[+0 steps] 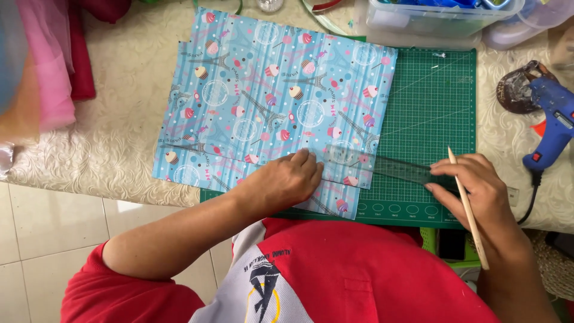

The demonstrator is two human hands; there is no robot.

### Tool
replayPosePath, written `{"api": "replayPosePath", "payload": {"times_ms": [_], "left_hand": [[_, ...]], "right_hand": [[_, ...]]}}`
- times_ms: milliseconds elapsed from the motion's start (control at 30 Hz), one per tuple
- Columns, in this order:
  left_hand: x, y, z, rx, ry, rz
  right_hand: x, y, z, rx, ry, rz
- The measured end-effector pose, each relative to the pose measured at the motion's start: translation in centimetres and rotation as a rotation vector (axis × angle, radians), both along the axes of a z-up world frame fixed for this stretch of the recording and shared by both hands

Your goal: Using a ruler and pencil to mark lines on patterned paper for cutting on a green cutting mat.

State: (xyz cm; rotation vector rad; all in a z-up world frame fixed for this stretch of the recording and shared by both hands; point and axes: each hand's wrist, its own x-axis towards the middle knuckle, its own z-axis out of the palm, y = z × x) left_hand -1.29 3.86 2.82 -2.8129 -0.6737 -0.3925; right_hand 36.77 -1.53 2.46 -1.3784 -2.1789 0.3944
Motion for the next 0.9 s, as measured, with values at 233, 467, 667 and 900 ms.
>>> {"api": "replayPosePath", "payload": {"times_ms": [233,467,667,900], "left_hand": [[0.1,0.0,0.6,0.086,-0.014,-0.063],[-0.6,0.4,0.6,0.024,0.065,-0.139],[-0.5,-0.5,1.1,0.129,-0.051,-0.156],[-1.5,-2.8,5.2,-0.151,0.026,-0.192]], "right_hand": [[-0.8,4.1,-0.4,0.035,-0.001,0.058],[-0.2,10.1,-1.6,0.195,-0.037,0.069],[-0.3,10.8,-0.9,0.146,0.085,0.031],[0.0,9.2,-0.7,0.073,0.115,0.033]]}}
